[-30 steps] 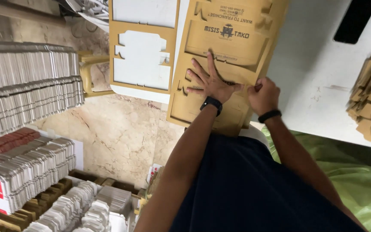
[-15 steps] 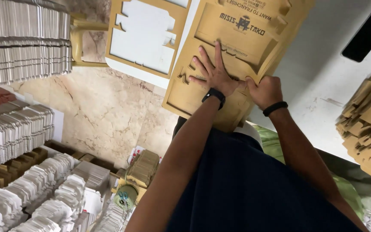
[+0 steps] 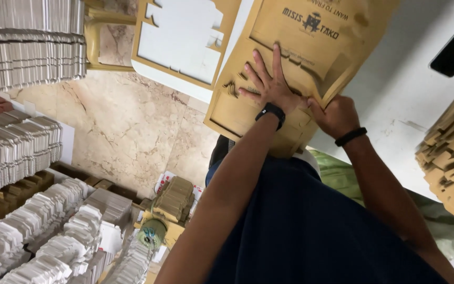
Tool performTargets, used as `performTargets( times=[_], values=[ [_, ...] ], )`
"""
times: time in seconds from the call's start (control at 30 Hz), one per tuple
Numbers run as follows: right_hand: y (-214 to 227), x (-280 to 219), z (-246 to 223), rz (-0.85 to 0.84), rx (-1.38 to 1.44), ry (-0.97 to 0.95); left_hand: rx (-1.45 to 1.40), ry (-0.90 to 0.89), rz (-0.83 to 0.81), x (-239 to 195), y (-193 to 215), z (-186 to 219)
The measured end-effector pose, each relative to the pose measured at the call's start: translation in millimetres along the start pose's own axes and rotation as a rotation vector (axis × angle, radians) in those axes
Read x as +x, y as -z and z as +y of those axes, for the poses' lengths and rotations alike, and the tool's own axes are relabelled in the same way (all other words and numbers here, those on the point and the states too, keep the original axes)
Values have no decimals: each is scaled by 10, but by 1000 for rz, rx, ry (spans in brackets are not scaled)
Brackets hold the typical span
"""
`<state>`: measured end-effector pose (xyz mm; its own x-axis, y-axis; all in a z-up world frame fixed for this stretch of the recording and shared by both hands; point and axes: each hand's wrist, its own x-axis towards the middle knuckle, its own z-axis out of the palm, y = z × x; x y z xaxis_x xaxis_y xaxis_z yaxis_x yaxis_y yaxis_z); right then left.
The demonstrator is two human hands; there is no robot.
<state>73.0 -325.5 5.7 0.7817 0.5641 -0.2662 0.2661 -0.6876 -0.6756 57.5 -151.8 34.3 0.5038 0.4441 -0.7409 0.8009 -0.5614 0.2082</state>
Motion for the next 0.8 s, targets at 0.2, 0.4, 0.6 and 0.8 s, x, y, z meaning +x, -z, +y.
performTargets(
  times=[0.2, 0.4, 0.6, 0.8],
  values=[
    [-205, -168, 293, 95, -65, -5, 78, -21, 190, 202, -367, -107],
    [-213, -414, -152, 20, 570, -699, 23, -186, 169, 165, -308, -273],
    [-543, -610, -78, 212, 497, -766, 153, -309, 50, -74, -328, -409],
    [-833, -641, -128, 408, 342, -751, 282, -76, 164, -83, -457, -246]
  ],
)
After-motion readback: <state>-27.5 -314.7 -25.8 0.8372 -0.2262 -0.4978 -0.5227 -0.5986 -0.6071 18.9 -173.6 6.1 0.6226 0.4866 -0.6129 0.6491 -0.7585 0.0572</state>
